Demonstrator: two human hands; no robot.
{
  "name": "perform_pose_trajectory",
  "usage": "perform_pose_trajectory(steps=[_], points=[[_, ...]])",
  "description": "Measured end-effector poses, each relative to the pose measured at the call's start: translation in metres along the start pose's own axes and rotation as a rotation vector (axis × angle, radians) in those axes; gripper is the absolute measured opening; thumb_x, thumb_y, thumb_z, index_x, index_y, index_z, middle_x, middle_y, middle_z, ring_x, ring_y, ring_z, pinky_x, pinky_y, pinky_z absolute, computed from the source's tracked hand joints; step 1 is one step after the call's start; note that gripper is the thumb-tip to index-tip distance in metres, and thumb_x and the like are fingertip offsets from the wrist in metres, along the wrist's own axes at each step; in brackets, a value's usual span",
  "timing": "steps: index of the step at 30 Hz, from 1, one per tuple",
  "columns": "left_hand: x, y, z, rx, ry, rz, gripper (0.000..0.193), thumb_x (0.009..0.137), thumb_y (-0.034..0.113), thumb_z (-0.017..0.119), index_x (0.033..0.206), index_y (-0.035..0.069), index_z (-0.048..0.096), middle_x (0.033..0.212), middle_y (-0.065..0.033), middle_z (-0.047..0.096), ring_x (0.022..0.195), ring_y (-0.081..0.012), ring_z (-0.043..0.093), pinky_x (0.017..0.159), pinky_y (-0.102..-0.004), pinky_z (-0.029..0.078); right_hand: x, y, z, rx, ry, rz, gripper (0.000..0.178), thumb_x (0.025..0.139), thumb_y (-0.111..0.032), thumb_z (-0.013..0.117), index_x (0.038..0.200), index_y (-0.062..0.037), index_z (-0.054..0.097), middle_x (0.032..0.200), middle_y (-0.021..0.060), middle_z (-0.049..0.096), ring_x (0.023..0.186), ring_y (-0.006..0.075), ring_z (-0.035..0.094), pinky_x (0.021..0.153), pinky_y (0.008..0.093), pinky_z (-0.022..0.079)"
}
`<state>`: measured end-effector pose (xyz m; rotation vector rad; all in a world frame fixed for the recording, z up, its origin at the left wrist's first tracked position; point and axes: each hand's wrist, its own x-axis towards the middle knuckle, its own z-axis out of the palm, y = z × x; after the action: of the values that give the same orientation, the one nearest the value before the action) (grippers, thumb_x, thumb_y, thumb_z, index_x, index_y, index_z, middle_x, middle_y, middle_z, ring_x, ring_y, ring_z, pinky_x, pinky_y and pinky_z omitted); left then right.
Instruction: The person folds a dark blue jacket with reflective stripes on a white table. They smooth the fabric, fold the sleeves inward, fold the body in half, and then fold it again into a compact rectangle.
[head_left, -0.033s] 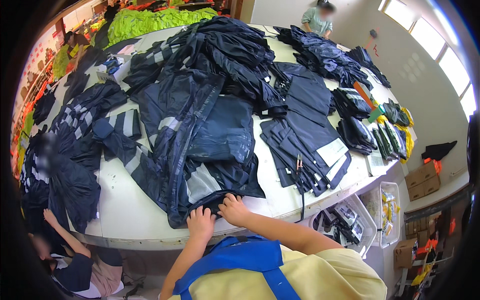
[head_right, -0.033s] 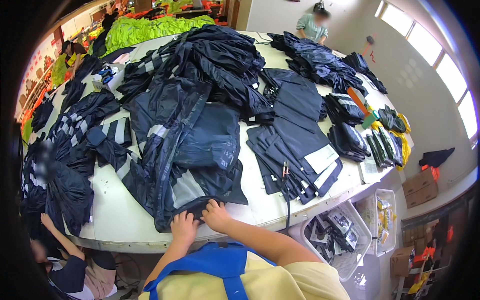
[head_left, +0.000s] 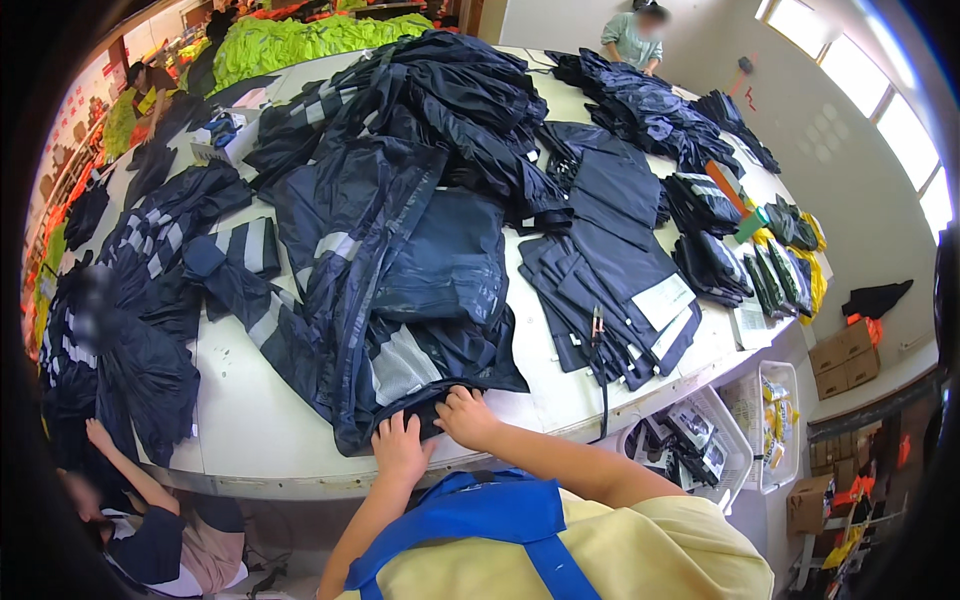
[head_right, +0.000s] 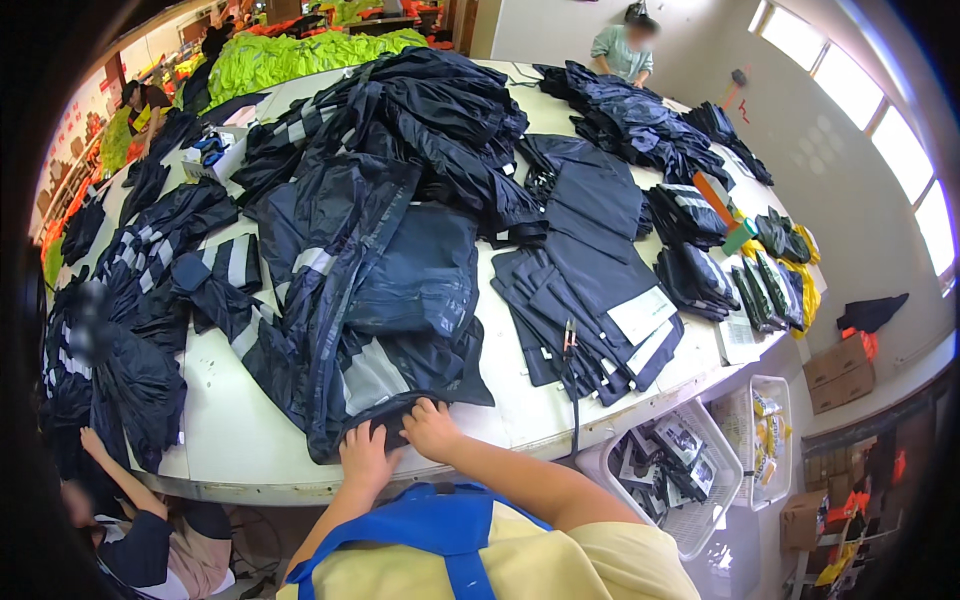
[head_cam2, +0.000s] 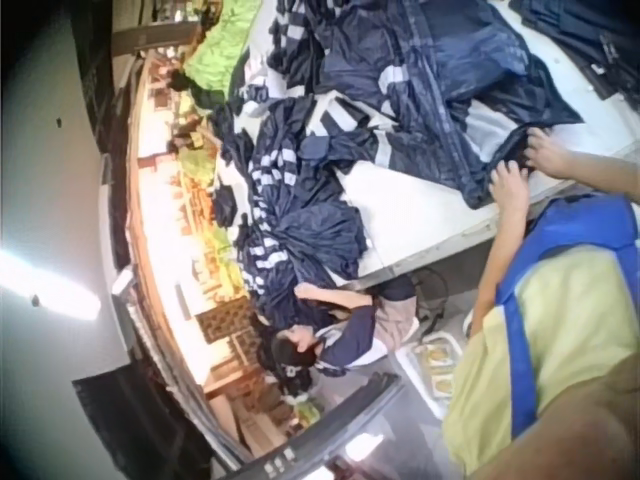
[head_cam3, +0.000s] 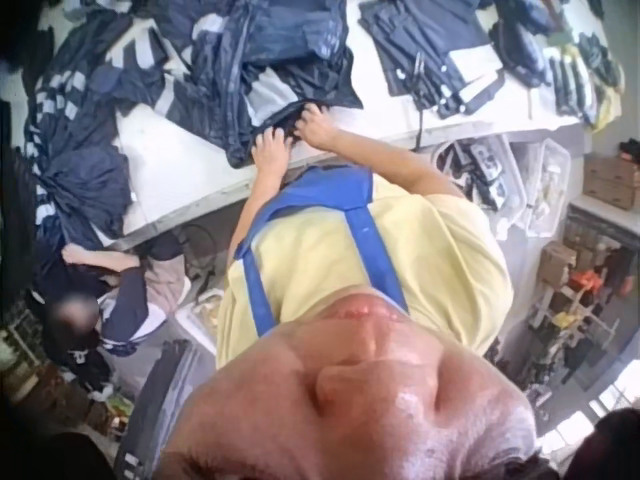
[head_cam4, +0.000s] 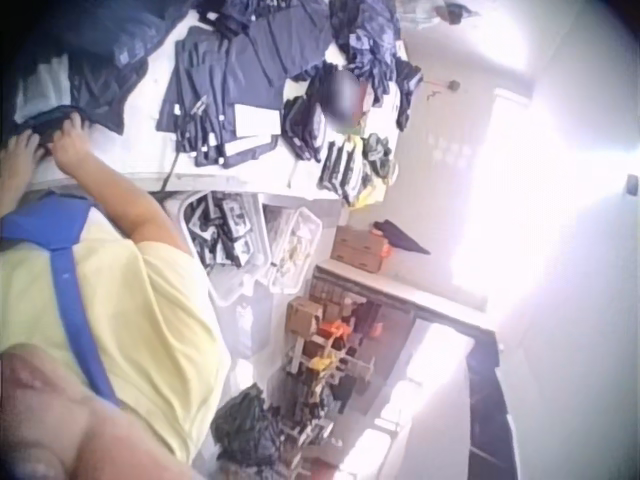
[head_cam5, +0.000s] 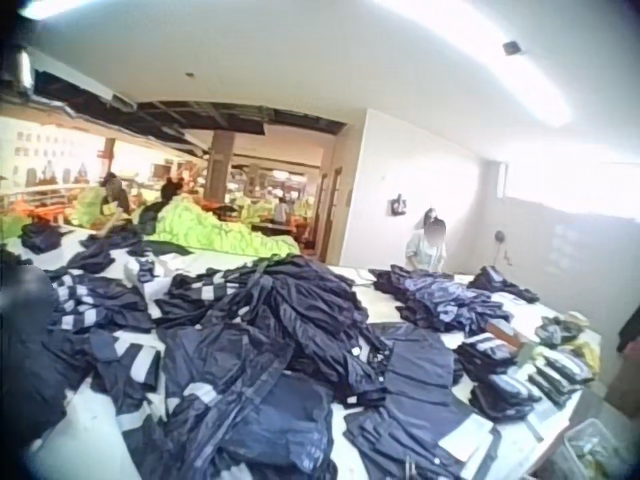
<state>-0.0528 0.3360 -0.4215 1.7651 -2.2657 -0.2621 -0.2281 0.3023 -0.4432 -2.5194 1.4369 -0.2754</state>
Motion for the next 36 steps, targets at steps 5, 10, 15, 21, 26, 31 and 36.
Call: perform_pose_trajectory(steps=[5, 10, 15, 21, 26, 31, 36], points=[[0.003, -0.008, -0.004, -0.008, -0.061, 0.041, 0.045, 0.069, 0.017, 0.074, 0.113, 0.012, 0.065, 0.110, -0.0066, 0.058, 0.109, -0.0269, 0.050, 0.089, -0.0419, 0.040, -0.004, 0.003, -0.014, -0.038, -0.090, -0.002, 0.031, 0.086, -0.024, 0.060, 0.115, -0.0133, 0.057, 0.109, 0.0123, 0.055, 0.107, 0.0325, 0.049, 0.089, 0.0476, 0.041], [0.022, -0.021, -0.011, -0.057, -0.208, -0.007, 0.039, 0.073, 0.019, 0.072, 0.109, 0.010, 0.064, 0.102, -0.0086, 0.062, 0.106, -0.0278, 0.053, 0.091, -0.0423, 0.039, -0.008, 0.005, -0.031, -0.007, 0.003, -0.090, 0.048, 0.077, -0.024, 0.068, 0.121, -0.0105, 0.055, 0.118, 0.0109, 0.050, 0.108, 0.0320, 0.047, 0.088, 0.0455, 0.044], [0.026, -0.027, -0.003, -0.059, -0.084, 0.032, 0.047, 0.074, 0.020, 0.072, 0.117, 0.009, 0.057, 0.110, -0.0130, 0.059, 0.105, -0.0314, 0.052, 0.088, -0.0443, 0.041, 0.007, 0.022, -0.010, -0.265, -0.015, -0.061, 0.023, 0.077, -0.019, 0.061, 0.098, -0.0089, 0.057, 0.089, 0.0108, 0.057, 0.093, 0.0310, 0.053, 0.077, 0.0442, 0.044], [0.024, -0.041, -0.019, -0.068, -0.024, 0.154, 0.054, 0.067, 0.013, 0.075, 0.119, 0.009, 0.058, 0.119, -0.0140, 0.051, 0.107, -0.0326, 0.051, 0.093, -0.0418, 0.042, 0.011, 0.021, -0.019, -0.059, -0.018, -0.092, 0.018, 0.083, -0.021, 0.061, 0.095, -0.0076, 0.057, 0.082, 0.0136, 0.061, 0.087, 0.0322, 0.058, 0.075, 0.0422, 0.046], [0.027, -0.063, -0.005, -0.007, -0.113, 0.139, 0.030, 0.075, 0.021, 0.070, 0.103, 0.010, 0.066, 0.098, -0.0065, 0.059, 0.096, -0.0257, 0.054, 0.081, -0.0382, 0.044, 0.013, 0.021, -0.026, 0.045, 0.019, 0.022, 0.016, 0.087, -0.022, 0.059, 0.093, -0.0088, 0.053, 0.084, 0.0107, 0.059, 0.082, 0.0298, 0.061, 0.068, 0.0404, 0.051], [0.055, -0.030, -0.018, 0.191, -0.236, 0.165, 0.017, 0.084, 0.019, 0.056, 0.092, 0.006, 0.062, 0.092, -0.0092, 0.058, 0.091, -0.0268, 0.055, 0.076, -0.0392, 0.045, 0.021, 0.027, -0.016, -0.069, 0.060, -0.004, 0.008, 0.083, -0.015, 0.060, 0.082, -0.0073, 0.057, 0.076, 0.0102, 0.057, 0.080, 0.0287, 0.061, 0.068, 0.0388, 0.051], [0.066, 0.034, 0.033, -0.293, -0.113, 0.087, 0.025, 0.082, 0.009, 0.052, 0.106, 0.002, 0.055, 0.098, -0.0168, 0.057, 0.096, -0.0332, 0.056, 0.079, -0.0436, 0.044, 0.023, 0.045, -0.009, 0.232, 0.057, 0.213, 0.008, 0.080, -0.009, 0.061, 0.087, -0.0051, 0.061, 0.082, 0.0115, 0.063, 0.089, 0.0325, 0.060, 0.073, 0.0399, 0.051]])
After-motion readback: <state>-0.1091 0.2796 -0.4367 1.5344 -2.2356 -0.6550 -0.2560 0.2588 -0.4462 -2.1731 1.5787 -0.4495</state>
